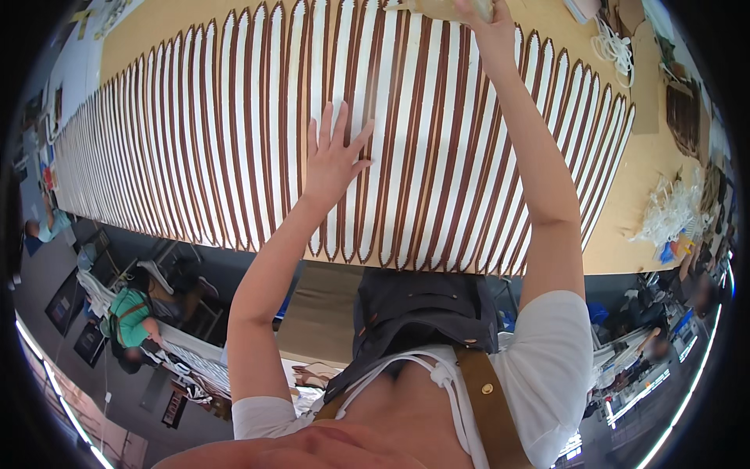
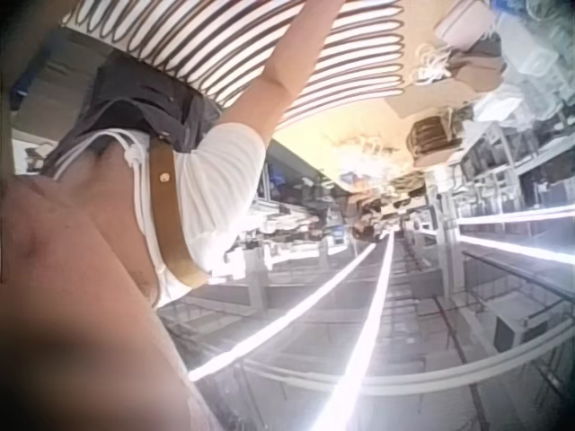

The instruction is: Applying a substance, likely dye or edge finisher, to a long row of leather strips using a squeeze bottle.

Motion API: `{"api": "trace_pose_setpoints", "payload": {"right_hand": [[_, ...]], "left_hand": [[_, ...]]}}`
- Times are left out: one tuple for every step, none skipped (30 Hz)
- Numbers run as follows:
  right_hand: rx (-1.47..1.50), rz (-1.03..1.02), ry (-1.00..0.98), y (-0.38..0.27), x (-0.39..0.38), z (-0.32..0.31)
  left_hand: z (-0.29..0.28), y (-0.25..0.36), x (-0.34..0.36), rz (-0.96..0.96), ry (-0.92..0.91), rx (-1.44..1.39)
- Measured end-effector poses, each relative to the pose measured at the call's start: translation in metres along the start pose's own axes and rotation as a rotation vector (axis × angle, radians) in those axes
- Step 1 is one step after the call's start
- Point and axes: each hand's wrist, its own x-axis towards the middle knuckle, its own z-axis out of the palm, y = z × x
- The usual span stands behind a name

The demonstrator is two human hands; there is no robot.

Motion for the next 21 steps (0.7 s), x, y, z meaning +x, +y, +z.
{"api": "trace_pose_setpoints", "payload": {"right_hand": [[-0.210, -0.086, 0.083, -0.001, 0.006, 0.001], [-0.308, -0.118, 0.119, 0.000, 0.010, 0.004], [-0.307, -0.118, 0.122, 0.006, 0.016, 0.003], [-0.348, -0.174, 0.128, 0.014, 0.023, 0.000], [-0.388, -0.231, 0.134, 0.020, 0.027, -0.004], [-0.386, -0.229, 0.132, 0.020, 0.027, -0.002], [-0.409, -0.237, 0.126, 0.019, 0.027, -0.001], [-0.432, -0.245, 0.120, 0.018, 0.027, 0.000], [-0.433, -0.245, 0.121, 0.018, 0.028, 0.000], [-0.423, -0.238, 0.096, 0.018, 0.028, -0.001], [-0.414, -0.231, 0.071, 0.017, 0.028, -0.002], [-0.412, -0.231, 0.069, 0.013, 0.027, 0.000], [-0.411, -0.188, 0.057, 0.009, 0.024, 0.002], [-0.409, -0.145, 0.045, 0.005, 0.022, 0.004], [-0.411, -0.145, 0.046, 0.004, 0.020, 0.004], [-0.454, -0.120, 0.057, 0.002, 0.019, 0.004], [-0.498, -0.095, 0.067, 0.001, 0.017, 0.005], [-0.498, -0.095, 0.067, 0.000, 0.014, 0.005], [-0.561, -0.099, 0.061, -0.001, 0.009, 0.005], [-0.624, -0.103, 0.055, 0.000, 0.006, 0.005], [-0.624, -0.103, 0.055, 0.004, 0.004, 0.001]], "left_hand": [[0.001, 0.002, 0.001, 0.019, -0.003, -0.015], [0.004, 0.002, 0.002, 0.016, -0.032, 0.023], [0.004, 0.003, 0.002, 0.019, -0.033, 0.024], [0.005, 0.004, 0.004, 0.014, -0.035, 0.048], [0.006, 0.006, 0.006, 0.009, -0.038, 0.072], [0.007, 0.006, 0.005, 0.007, -0.040, 0.074], [0.009, 0.005, 0.005, 0.012, 0.011, 0.078], [0.010, 0.005, 0.004, 0.018, 0.061, 0.082], [0.010, 0.005, 0.004, 0.019, 0.062, 0.082], [0.010, 0.005, 0.004, 0.019, 0.061, 0.077], [0.010, 0.005, 0.005, 0.018, 0.060, 0.073], [0.010, 0.004, 0.004, 0.016, 0.059, 0.074], [0.010, 0.004, 0.003, 0.014, 0.057, 0.079], [0.009, 0.003, 0.002, 0.012, 0.056, 0.083], [0.008, 0.004, 0.003, 0.013, 0.056, 0.082], [0.007, 0.005, 0.003, 0.001, 0.007, 0.083], [0.006, 0.005, 0.003, -0.011, -0.042, 0.084], [0.006, 0.005, 0.003, -0.011, -0.042, 0.083], [0.006, 0.004, 0.003, -0.010, -0.039, 0.078], [0.006, 0.004, 0.002, -0.008, -0.036, 0.074], [0.006, 0.004, 0.002, -0.008, -0.036, 0.073]]}}
